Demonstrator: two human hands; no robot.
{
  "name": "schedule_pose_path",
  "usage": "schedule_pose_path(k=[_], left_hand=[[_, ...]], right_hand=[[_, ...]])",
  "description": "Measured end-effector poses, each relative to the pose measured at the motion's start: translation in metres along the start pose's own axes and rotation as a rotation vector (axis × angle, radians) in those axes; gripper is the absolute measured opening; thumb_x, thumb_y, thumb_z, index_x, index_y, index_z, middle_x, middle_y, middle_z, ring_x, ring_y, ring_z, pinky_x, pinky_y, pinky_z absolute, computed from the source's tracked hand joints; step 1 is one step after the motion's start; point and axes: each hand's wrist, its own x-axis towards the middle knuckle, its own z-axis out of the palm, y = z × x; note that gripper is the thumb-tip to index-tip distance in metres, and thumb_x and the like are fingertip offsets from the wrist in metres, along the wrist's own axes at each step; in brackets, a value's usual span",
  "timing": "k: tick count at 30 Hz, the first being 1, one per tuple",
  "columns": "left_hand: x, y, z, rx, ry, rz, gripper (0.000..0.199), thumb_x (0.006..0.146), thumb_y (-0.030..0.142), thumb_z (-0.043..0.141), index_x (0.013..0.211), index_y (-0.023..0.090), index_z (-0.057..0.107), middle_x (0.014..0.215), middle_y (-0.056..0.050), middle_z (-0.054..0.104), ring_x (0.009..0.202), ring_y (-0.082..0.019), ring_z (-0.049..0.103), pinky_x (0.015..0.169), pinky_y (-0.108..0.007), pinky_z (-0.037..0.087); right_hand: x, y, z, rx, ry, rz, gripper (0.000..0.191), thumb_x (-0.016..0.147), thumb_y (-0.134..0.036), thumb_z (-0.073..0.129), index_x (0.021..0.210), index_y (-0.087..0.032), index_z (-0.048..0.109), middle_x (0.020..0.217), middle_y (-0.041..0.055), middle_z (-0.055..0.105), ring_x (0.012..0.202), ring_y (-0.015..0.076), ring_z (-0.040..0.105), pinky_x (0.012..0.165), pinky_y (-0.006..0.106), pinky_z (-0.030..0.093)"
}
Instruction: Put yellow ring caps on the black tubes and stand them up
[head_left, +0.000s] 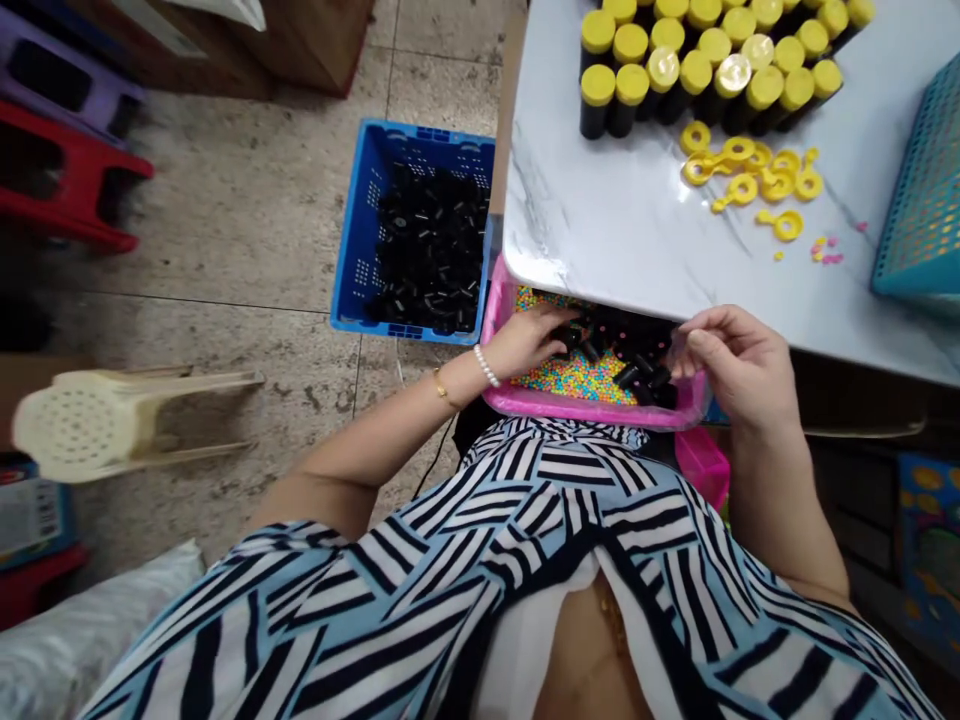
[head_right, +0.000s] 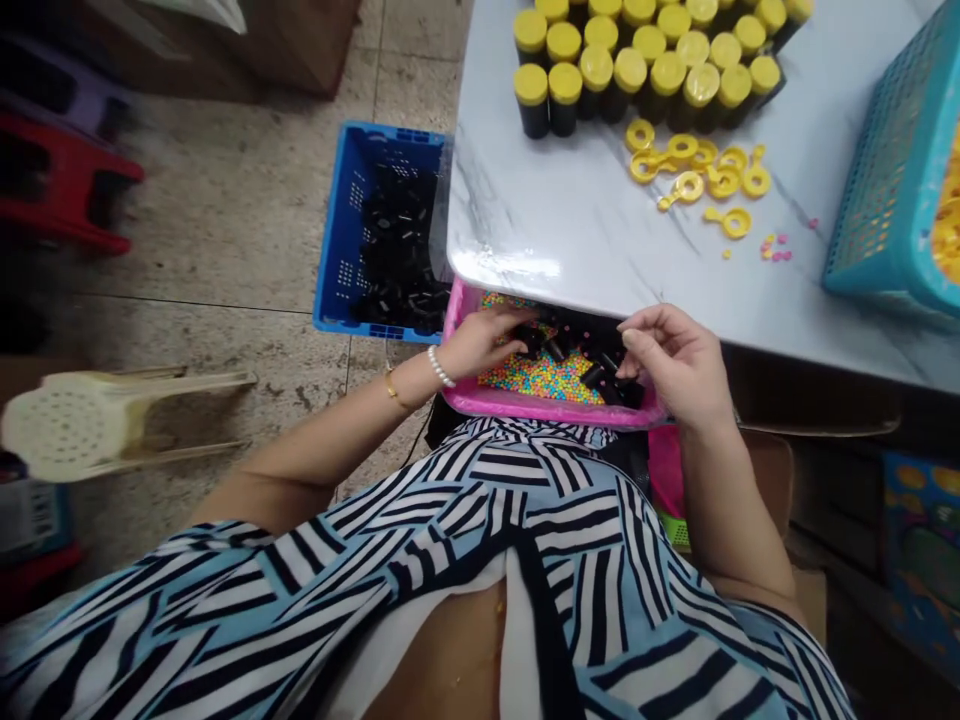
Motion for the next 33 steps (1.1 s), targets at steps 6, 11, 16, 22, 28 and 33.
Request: schedule_pose_path(k=[6, 11, 16, 22, 28, 33], left_hand=[[-0.023, 0.015, 0.006, 0.037, -0.251, 0.063, 0.029, 0.093, 0.021, 0.067, 0.12, 0.013, 0.07, 0.115, -0.013, 0.069, 0.104, -0.023, 0.069, 0.094, -0.035, 0.056], [-0.001, 0.035, 0.033, 0.375, -0.42, 0.036, 0.028, 0.099, 0.013, 0.046, 0.111, 0.01, 0.07, 0.107, -0.015, 0.067, 0.093, -0.025, 0.068, 0.082, -0.036, 0.055], [0.006, 0.039, 0.036, 0.164, -0.384, 0.052, 0.043, 0.093, 0.014, 0.058, 0.136, 0.016, 0.063, 0.121, -0.013, 0.064, 0.101, -0.023, 0.067, 0.088, -0.033, 0.055], [-0.014, 0.022, 0.004, -0.125, -0.15, -0.035, 0.037, 0.089, 0.014, 0.064, 0.126, 0.016, 0.064, 0.115, -0.01, 0.066, 0.11, -0.023, 0.063, 0.101, -0.037, 0.053], [-0.019, 0.024, 0.0, -0.27, -0.025, -0.022, 0.037, 0.082, 0.006, 0.06, 0.118, 0.015, 0.059, 0.112, -0.009, 0.07, 0.096, -0.018, 0.069, 0.088, -0.033, 0.057], [-0.016, 0.046, -0.007, -0.253, 0.193, 0.262, 0.035, 0.098, 0.018, 0.059, 0.133, 0.018, 0.059, 0.124, -0.012, 0.072, 0.113, -0.02, 0.071, 0.098, -0.036, 0.061]], right_hand=[[-0.002, 0.015, -0.019, 0.002, 0.086, 0.031, 0.025, 0.087, -0.04, 0.081, 0.095, -0.019, 0.07, 0.06, -0.0042, 0.06, 0.051, 0.0117, 0.058, 0.054, 0.026, 0.052], [-0.001, -0.001, 0.0, -0.062, 0.063, 0.0, 0.022, 0.088, -0.039, 0.08, 0.096, -0.02, 0.07, 0.063, -0.0018, 0.065, 0.052, 0.0119, 0.061, 0.052, 0.024, 0.05], [-0.006, -0.022, 0.007, -0.159, 0.087, -0.037, 0.017, 0.089, -0.036, 0.079, 0.095, -0.021, 0.073, 0.068, -0.0006, 0.067, 0.055, 0.0119, 0.062, 0.055, 0.024, 0.052], [-0.001, -0.02, -0.018, -0.245, 0.235, -0.052, 0.013, 0.084, -0.025, 0.083, 0.091, -0.018, 0.075, 0.065, 0.0007, 0.067, 0.054, 0.0111, 0.062, 0.054, 0.022, 0.051], [0.013, -0.02, -0.013, -0.337, 0.182, -0.088, 0.012, 0.086, -0.024, 0.079, 0.094, -0.017, 0.074, 0.065, 0.0001, 0.068, 0.054, 0.0106, 0.063, 0.052, 0.021, 0.048], [0.036, -0.022, -0.014, -0.588, 0.285, -0.208, 0.014, 0.089, -0.031, 0.077, 0.095, -0.018, 0.074, 0.069, -0.0006, 0.066, 0.056, 0.0108, 0.061, 0.053, 0.023, 0.045]])
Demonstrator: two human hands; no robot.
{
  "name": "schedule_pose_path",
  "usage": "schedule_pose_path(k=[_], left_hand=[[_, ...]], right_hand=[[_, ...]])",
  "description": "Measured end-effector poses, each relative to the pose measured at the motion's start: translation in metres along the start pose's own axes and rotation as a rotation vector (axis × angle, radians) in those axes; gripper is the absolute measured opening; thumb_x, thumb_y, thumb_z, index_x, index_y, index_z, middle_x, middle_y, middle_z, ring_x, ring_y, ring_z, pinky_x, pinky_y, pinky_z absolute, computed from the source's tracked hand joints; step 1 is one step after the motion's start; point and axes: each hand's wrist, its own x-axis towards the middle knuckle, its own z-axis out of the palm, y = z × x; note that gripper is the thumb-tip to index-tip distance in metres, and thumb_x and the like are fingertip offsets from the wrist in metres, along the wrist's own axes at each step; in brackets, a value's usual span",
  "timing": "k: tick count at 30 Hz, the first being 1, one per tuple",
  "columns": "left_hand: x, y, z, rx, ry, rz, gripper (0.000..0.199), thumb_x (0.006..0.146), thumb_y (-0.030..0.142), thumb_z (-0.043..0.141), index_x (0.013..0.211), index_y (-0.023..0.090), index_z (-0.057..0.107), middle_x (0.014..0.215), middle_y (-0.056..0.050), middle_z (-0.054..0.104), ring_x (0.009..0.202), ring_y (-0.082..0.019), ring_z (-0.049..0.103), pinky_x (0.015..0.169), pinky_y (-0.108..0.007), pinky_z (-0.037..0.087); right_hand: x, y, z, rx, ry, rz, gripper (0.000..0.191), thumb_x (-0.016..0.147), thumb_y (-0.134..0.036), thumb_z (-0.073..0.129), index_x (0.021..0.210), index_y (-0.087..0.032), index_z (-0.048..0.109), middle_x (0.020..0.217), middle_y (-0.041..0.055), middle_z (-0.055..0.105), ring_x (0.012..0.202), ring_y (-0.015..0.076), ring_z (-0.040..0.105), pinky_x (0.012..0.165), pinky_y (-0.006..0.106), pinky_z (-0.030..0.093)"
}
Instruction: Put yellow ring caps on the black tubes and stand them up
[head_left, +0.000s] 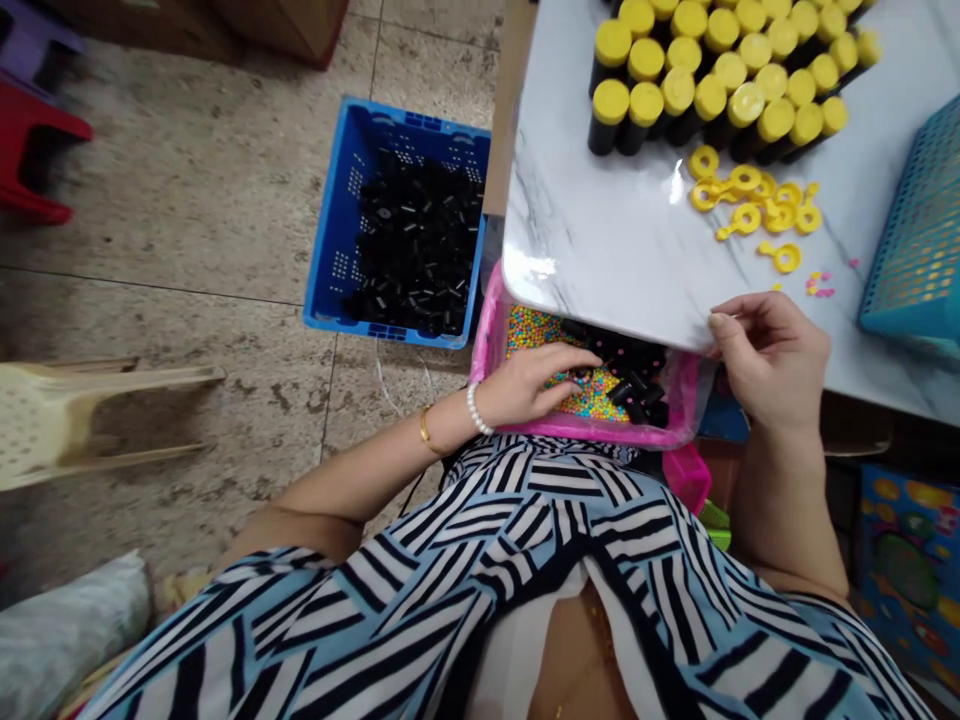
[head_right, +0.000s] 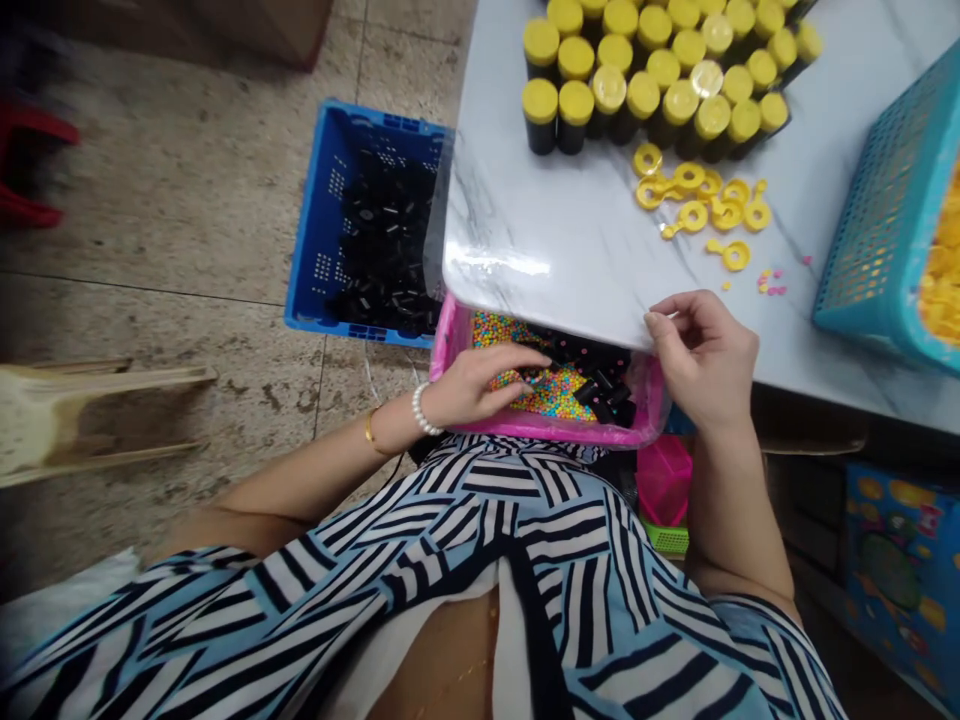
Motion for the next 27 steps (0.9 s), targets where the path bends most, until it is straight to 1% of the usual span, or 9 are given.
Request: schedule_pose_path(k=[5, 7, 10, 14, 16, 19, 21, 23, 27], left_hand=[[0.027, 0.016, -0.022, 0.274, 0.206, 0.29, 0.042, 0.097, 0.024, 0.07, 0.138, 0.02, 0.063, 0.124, -0.013, 0.074, 0.106, -0.019, 0.075, 0.087, -0.03, 0.066], [0.04, 0.017, -0.036, 0.361, 0.332, 0.327, 0.047, 0.093, 0.025, 0.076, 0.139, 0.021, 0.064, 0.122, -0.011, 0.076, 0.103, -0.018, 0.076, 0.087, -0.028, 0.066], [0.055, 0.018, -0.053, 0.357, 0.474, 0.283, 0.051, 0.091, 0.026, 0.078, 0.14, 0.026, 0.065, 0.124, -0.008, 0.076, 0.106, -0.017, 0.076, 0.092, -0.028, 0.065], [0.063, 0.013, -0.058, 0.234, 0.484, 0.225, 0.046, 0.094, 0.026, 0.076, 0.139, 0.027, 0.066, 0.117, -0.005, 0.078, 0.108, -0.016, 0.075, 0.098, -0.031, 0.063], [0.064, 0.006, -0.055, 0.214, 0.513, 0.187, 0.042, 0.094, 0.024, 0.075, 0.135, 0.025, 0.068, 0.115, -0.005, 0.079, 0.107, -0.016, 0.075, 0.099, -0.031, 0.062], [0.064, -0.005, -0.048, 0.187, 0.596, 0.144, 0.037, 0.091, 0.024, 0.079, 0.127, 0.022, 0.071, 0.109, -0.004, 0.08, 0.096, -0.013, 0.076, 0.09, -0.026, 0.063], [0.064, -0.012, -0.044, 0.181, 0.621, 0.153, 0.035, 0.09, 0.023, 0.079, 0.124, 0.021, 0.071, 0.108, -0.005, 0.08, 0.096, -0.013, 0.076, 0.089, -0.026, 0.063], [0.063, -0.017, -0.041, 0.208, 0.606, 0.179, 0.036, 0.091, 0.022, 0.077, 0.127, 0.022, 0.07, 0.112, -0.005, 0.079, 0.102, -0.015, 0.076, 0.093, -0.029, 0.063], [0.061, -0.023, -0.038, 0.34, 0.547, 0.24, 0.044, 0.092, 0.02, 0.076, 0.134, 0.024, 0.066, 0.12, -0.008, 0.077, 0.108, -0.019, 0.074, 0.095, -0.035, 0.064]], right_hand=[[0.029, 0.003, -0.003, -0.014, 0.025, -0.061, 0.016, 0.09, -0.035, 0.074, 0.093, -0.02, 0.071, 0.063, -0.0029, 0.062, 0.05, 0.0114, 0.058, 0.05, 0.025, 0.043], [0.035, 0.003, -0.005, 0.021, 0.039, -0.053, 0.017, 0.09, -0.036, 0.074, 0.093, -0.02, 0.07, 0.062, -0.0034, 0.061, 0.049, 0.0119, 0.058, 0.05, 0.026, 0.043], [0.033, 0.004, -0.006, 0.051, 0.034, -0.018, 0.018, 0.09, -0.037, 0.075, 0.093, -0.019, 0.07, 0.062, -0.0029, 0.061, 0.05, 0.0119, 0.058, 0.052, 0.026, 0.044], [0.025, 0.013, -0.005, 0.035, -0.026, 0.059, 0.023, 0.09, -0.04, 0.074, 0.096, -0.018, 0.07, 0.062, -0.002, 0.062, 0.052, 0.013, 0.058, 0.053, 0.026, 0.044], [0.025, 0.021, -0.005, -0.072, 0.019, 0.051, 0.025, 0.092, -0.043, 0.071, 0.098, -0.018, 0.07, 0.067, -0.0003, 0.063, 0.055, 0.0143, 0.058, 0.057, 0.029, 0.047], [0.033, 0.035, -0.008, -0.428, 0.227, -0.114, 0.027, 0.092, -0.041, 0.068, 0.104, -0.017, 0.072, 0.081, 0.0064, 0.067, 0.075, 0.0211, 0.062, 0.076, 0.038, 0.053], [0.04, 0.044, -0.009, -0.655, 0.304, -0.228, 0.03, 0.09, -0.037, 0.069, 0.11, -0.014, 0.074, 0.095, 0.0126, 0.068, 0.095, 0.0279, 0.063, 0.091, 0.046, 0.051], [0.042, 0.05, -0.007, -0.776, 0.278, -0.275, 0.032, 0.091, -0.037, 0.068, 0.112, -0.014, 0.075, 0.106, 0.0166, 0.068, 0.105, 0.0319, 0.06, 0.097, 0.05, 0.049], [0.03, 0.045, 0.004, -0.794, 0.195, -0.365, 0.03, 0.095, -0.037, 0.065, 0.113, -0.017, 0.077, 0.112, 0.0156, 0.067, 0.107, 0.0301, 0.058, 0.099, 0.048, 0.047]])
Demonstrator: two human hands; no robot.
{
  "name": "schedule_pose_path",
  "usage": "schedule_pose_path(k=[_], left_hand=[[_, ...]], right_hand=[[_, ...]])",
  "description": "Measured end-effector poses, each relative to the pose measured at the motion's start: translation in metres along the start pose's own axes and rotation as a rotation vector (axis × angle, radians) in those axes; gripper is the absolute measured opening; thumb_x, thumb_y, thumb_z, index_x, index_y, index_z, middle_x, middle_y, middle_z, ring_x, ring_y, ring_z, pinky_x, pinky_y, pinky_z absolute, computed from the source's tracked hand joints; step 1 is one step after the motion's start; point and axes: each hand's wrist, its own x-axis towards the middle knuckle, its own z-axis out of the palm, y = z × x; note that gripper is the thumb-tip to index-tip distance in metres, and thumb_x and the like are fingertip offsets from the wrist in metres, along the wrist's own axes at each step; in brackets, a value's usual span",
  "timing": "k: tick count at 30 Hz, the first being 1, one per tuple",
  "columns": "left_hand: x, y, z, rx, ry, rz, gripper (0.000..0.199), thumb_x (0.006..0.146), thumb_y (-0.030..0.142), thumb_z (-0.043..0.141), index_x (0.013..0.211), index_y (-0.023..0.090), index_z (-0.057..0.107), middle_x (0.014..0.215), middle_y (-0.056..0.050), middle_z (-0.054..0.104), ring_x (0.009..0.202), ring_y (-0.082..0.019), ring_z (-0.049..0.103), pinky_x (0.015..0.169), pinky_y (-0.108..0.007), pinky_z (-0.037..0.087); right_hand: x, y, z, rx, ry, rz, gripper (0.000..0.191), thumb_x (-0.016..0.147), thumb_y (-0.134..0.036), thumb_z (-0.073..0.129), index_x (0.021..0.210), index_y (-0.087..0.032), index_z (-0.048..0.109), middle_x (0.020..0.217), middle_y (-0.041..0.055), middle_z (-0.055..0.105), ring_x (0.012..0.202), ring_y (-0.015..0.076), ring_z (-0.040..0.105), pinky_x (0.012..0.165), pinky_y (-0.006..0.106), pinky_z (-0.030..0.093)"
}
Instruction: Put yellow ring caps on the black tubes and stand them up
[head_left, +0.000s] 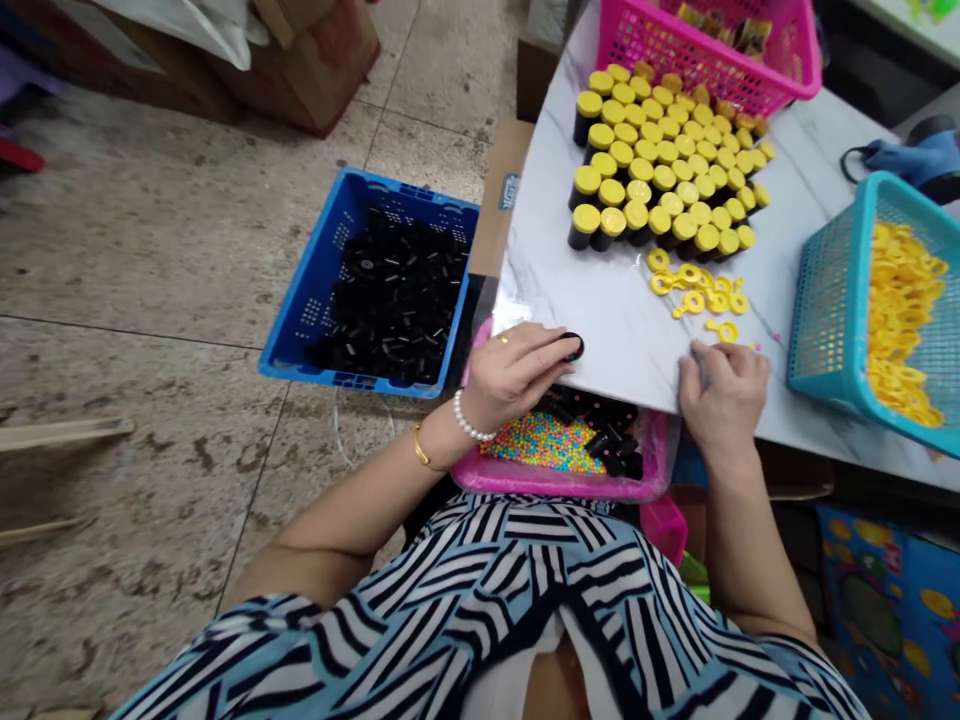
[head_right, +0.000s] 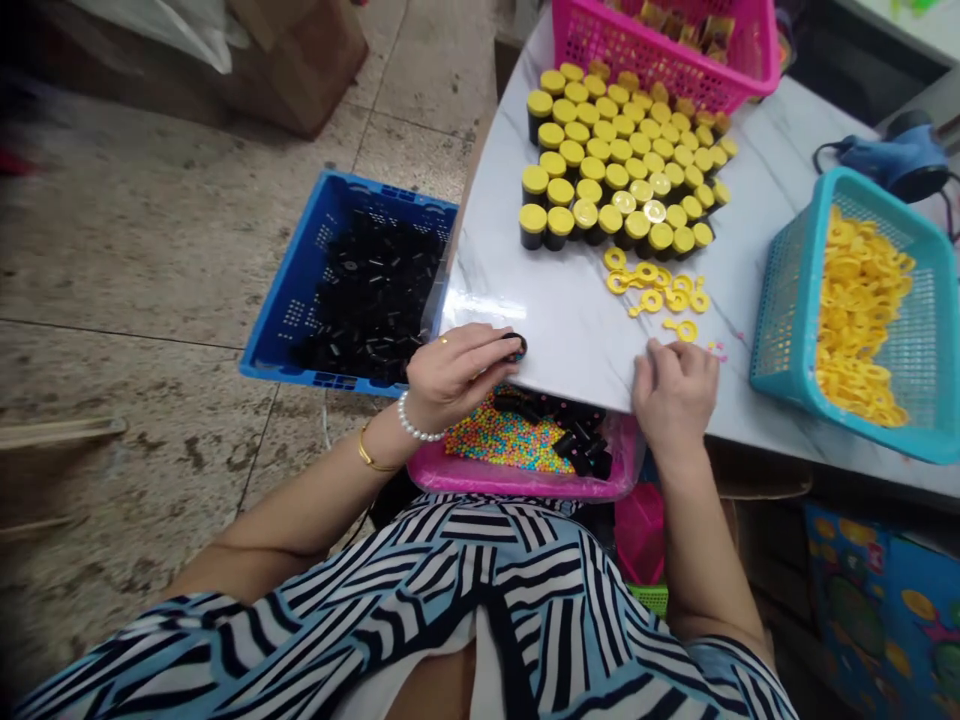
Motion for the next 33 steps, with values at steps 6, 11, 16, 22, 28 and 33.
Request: schedule_pose_path(k=[6, 11, 16, 22, 28, 33], left_hand=[[-0.003, -0.008, 0.0, 0.096, -0.047, 0.082, 0.062, 0.084, 0.019, 0.082, 0.141, 0.029, 0.06, 0.129, -0.011, 0.072, 0.112, -0.025, 0.071, 0.095, -0.045, 0.063], [-0.005, -0.014, 0.005, 0.179, 0.005, 0.121, 0.058, 0.077, 0.022, 0.087, 0.131, 0.027, 0.065, 0.122, -0.012, 0.074, 0.105, -0.029, 0.072, 0.088, -0.046, 0.06], [-0.005, -0.014, 0.012, 0.175, 0.061, 0.117, 0.052, 0.079, 0.025, 0.086, 0.128, 0.027, 0.067, 0.11, -0.008, 0.078, 0.092, -0.023, 0.073, 0.085, -0.041, 0.056], [-0.001, 0.002, 0.005, 0.15, 0.004, 0.001, 0.044, 0.088, 0.029, 0.08, 0.131, 0.031, 0.066, 0.115, -0.004, 0.078, 0.101, -0.021, 0.073, 0.093, -0.039, 0.053], [0.008, 0.01, 0.002, 0.106, -0.052, -0.043, 0.029, 0.095, 0.031, 0.073, 0.123, 0.025, 0.067, 0.115, -0.006, 0.078, 0.102, -0.02, 0.074, 0.094, -0.038, 0.052], [0.012, 0.012, 0.006, 0.084, -0.044, 0.009, 0.025, 0.098, 0.033, 0.07, 0.119, 0.021, 0.067, 0.119, -0.009, 0.076, 0.102, -0.021, 0.072, 0.091, -0.039, 0.054]], right_hand=[[-0.019, -0.007, -0.014, 0.11, 0.105, 0.061, 0.023, 0.095, -0.031, 0.067, 0.115, -0.022, 0.075, 0.118, 0.0114, 0.066, 0.112, 0.0258, 0.058, 0.103, 0.045, 0.047], [-0.014, 0.026, -0.019, -0.035, 0.175, 0.11, 0.024, 0.096, -0.032, 0.065, 0.112, -0.018, 0.077, 0.114, 0.0132, 0.067, 0.108, 0.0264, 0.06, 0.1, 0.044, 0.048], [0.021, 0.028, -0.016, -0.071, -0.078, 0.035, 0.043, 0.097, -0.043, 0.065, 0.132, -0.02, 0.071, 0.129, 0.0136, 0.067, 0.119, 0.0315, 0.055, 0.108, 0.05, 0.043], [0.035, -0.022, -0.024, 0.075, -0.325, -0.188, 0.04, 0.101, -0.032, 0.056, 0.136, -0.016, 0.066, 0.121, 0.0163, 0.069, 0.112, 0.03, 0.059, 0.102, 0.045, 0.05], [-0.003, -0.075, -0.033, 0.158, -0.329, -0.353, 0.088, 0.097, -0.046, 0.064, 0.166, -0.008, 0.025, 0.122, 0.0213, 0.064, 0.11, 0.0349, 0.058, 0.098, 0.05, 0.051], [-0.018, -0.084, -0.032, 0.124, -0.281, -0.29, 0.049, 0.101, -0.035, 0.059, 0.147, -0.016, 0.055, 0.108, 0.0162, 0.067, 0.1, 0.0316, 0.058, 0.091, 0.048, 0.051]])
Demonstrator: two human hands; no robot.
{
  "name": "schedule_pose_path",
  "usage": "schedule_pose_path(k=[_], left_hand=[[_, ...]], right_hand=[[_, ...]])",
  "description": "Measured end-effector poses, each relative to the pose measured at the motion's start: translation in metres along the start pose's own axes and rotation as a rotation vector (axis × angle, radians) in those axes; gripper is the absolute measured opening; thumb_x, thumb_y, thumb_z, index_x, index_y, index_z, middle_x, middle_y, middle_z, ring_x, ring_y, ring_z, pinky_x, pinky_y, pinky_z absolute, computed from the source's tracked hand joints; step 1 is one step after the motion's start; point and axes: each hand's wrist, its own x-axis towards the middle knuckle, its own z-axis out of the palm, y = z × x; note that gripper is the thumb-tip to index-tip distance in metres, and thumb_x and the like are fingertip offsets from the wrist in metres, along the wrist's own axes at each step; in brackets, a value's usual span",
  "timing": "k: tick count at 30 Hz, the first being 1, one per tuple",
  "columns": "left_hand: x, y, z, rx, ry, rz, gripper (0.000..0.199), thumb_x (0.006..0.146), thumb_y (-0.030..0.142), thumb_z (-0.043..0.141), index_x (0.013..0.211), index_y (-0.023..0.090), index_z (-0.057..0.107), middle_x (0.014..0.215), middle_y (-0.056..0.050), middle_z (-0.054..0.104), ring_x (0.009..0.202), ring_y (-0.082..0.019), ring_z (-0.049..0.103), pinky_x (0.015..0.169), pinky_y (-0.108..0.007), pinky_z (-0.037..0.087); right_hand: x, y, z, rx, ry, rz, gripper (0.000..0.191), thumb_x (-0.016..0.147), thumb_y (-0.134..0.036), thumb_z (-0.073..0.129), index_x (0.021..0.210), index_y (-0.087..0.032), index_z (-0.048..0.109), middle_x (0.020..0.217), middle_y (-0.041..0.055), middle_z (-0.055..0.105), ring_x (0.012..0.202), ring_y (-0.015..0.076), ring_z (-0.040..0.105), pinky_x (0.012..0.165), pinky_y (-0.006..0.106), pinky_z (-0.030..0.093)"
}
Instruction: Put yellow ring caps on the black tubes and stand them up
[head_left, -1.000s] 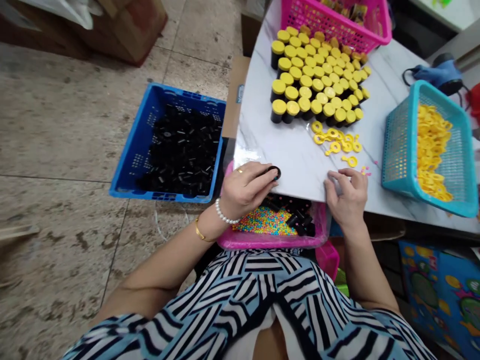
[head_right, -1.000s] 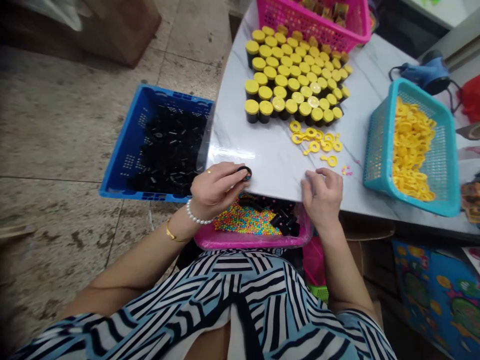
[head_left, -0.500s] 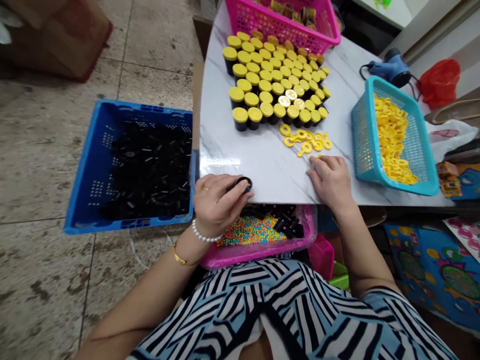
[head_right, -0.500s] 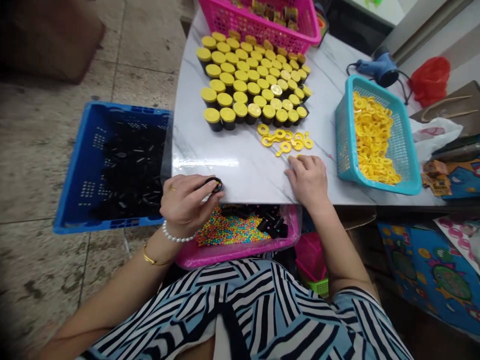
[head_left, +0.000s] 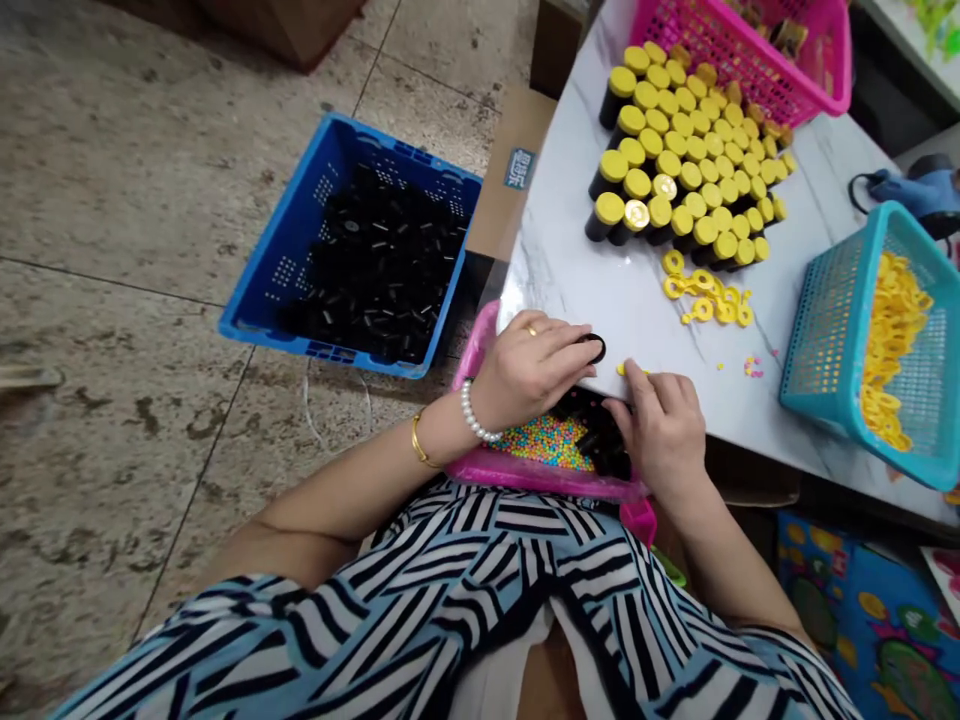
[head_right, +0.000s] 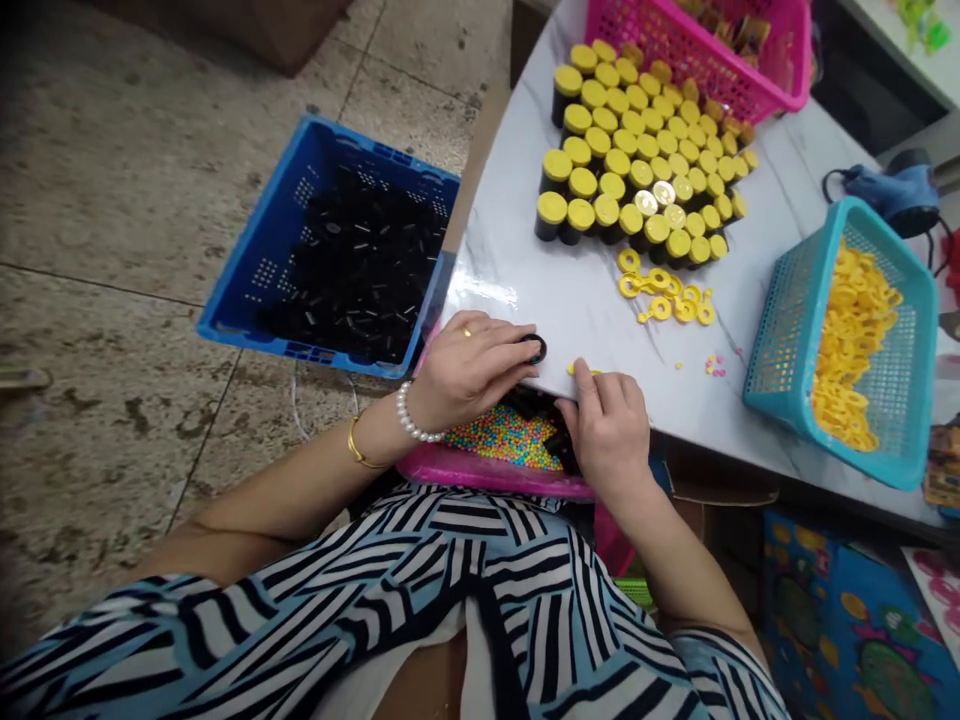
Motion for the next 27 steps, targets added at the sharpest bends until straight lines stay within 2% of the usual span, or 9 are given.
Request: schedule_pose_path(k=[3, 5, 6, 9, 12, 16, 21, 25, 27], left_hand=[[0.001, 0.002, 0.0, -0.002, 0.063, -0.048, 0.027, 0.095, 0.038, 0.073, 0.116, 0.022, 0.07, 0.12, -0.012, 0.07, 0.1, -0.022, 0.067, 0.083, -0.038, 0.056], [0.001, 0.004, 0.0, -0.029, 0.102, -0.07, 0.026, 0.094, 0.038, 0.074, 0.114, 0.021, 0.071, 0.114, -0.012, 0.067, 0.098, -0.021, 0.064, 0.077, -0.034, 0.058], [0.001, 0.005, 0.001, -0.052, 0.109, -0.07, 0.025, 0.095, 0.036, 0.073, 0.114, 0.02, 0.071, 0.112, -0.011, 0.067, 0.097, -0.02, 0.064, 0.077, -0.033, 0.058], [0.0, 0.007, 0.002, -0.118, 0.102, -0.054, 0.021, 0.098, 0.027, 0.069, 0.117, 0.018, 0.068, 0.11, -0.011, 0.069, 0.1, -0.019, 0.067, 0.085, -0.035, 0.061], [0.0, 0.009, 0.003, -0.126, 0.114, -0.063, 0.017, 0.099, 0.022, 0.066, 0.115, 0.017, 0.067, 0.113, -0.011, 0.072, 0.106, -0.019, 0.07, 0.091, -0.036, 0.063], [-0.001, 0.013, 0.003, -0.112, 0.116, -0.112, 0.013, 0.099, 0.025, 0.067, 0.11, 0.017, 0.065, 0.112, -0.01, 0.075, 0.106, -0.018, 0.072, 0.092, -0.034, 0.062], [-0.003, 0.016, 0.003, -0.161, 0.184, -0.214, 0.029, 0.098, 0.032, 0.07, 0.12, 0.016, 0.059, 0.105, -0.007, 0.076, 0.094, -0.015, 0.074, 0.083, -0.026, 0.062], [-0.003, 0.013, 0.003, -0.159, 0.109, -0.152, 0.029, 0.101, 0.027, 0.065, 0.127, 0.017, 0.058, 0.111, -0.009, 0.076, 0.107, -0.018, 0.074, 0.094, -0.032, 0.062], [-0.003, 0.012, 0.003, -0.159, 0.112, -0.136, 0.031, 0.1, 0.025, 0.066, 0.129, 0.016, 0.059, 0.115, -0.011, 0.076, 0.112, -0.02, 0.073, 0.098, -0.034, 0.062]], right_hand=[[-0.003, -0.004, -0.008, 0.079, -0.018, 0.044, 0.016, 0.1, -0.025, 0.058, 0.111, -0.021, 0.07, 0.092, 0.011, 0.068, 0.089, 0.0272, 0.059, 0.084, 0.044, 0.051], [0.0, -0.006, -0.015, 0.335, -0.048, 0.132, 0.005, 0.098, -0.026, 0.063, 0.099, -0.024, 0.068, 0.088, 0.0067, 0.068, 0.082, 0.0229, 0.061, 0.079, 0.039, 0.052], [0.004, -0.007, -0.017, 0.522, -0.062, 0.202, 0.005, 0.096, -0.029, 0.068, 0.098, -0.024, 0.067, 0.087, 0.0045, 0.068, 0.079, 0.0204, 0.061, 0.075, 0.036, 0.052], [0.027, -0.006, -0.014, 1.09, -0.065, 0.444, 0.024, 0.086, -0.039, 0.081, 0.099, -0.024, 0.066, 0.084, -0.0006, 0.068, 0.068, 0.0141, 0.062, 0.064, 0.028, 0.052], [0.055, -0.004, -0.001, 1.359, -0.024, 0.562, 0.033, 0.078, -0.043, 0.086, 0.094, -0.022, 0.065, 0.078, -0.0031, 0.066, 0.059, 0.0098, 0.057, 0.06, 0.024, 0.05], [0.075, -0.008, 0.008, 1.376, -0.026, 0.597, 0.03, 0.08, -0.039, 0.085, 0.087, -0.02, 0.062, 0.073, -0.0044, 0.065, 0.052, 0.0067, 0.052, 0.052, 0.021, 0.044], [0.077, -0.014, 0.006, 1.362, -0.072, 0.601, 0.027, 0.082, -0.034, 0.084, 0.088, -0.02, 0.062, 0.079, -0.0031, 0.067, 0.056, 0.0068, 0.057, 0.056, 0.021, 0.05], [0.075, -0.018, 0.007, 1.305, -0.076, 0.568, 0.025, 0.087, -0.037, 0.079, 0.092, -0.022, 0.06, 0.084, -0.0025, 0.067, 0.061, 0.0086, 0.059, 0.059, 0.022, 0.053], [0.074, -0.02, 0.008, 1.279, -0.053, 0.568, 0.025, 0.088, -0.039, 0.078, 0.092, -0.023, 0.058, 0.085, -0.0023, 0.066, 0.065, 0.0089, 0.061, 0.061, 0.022, 0.055]])
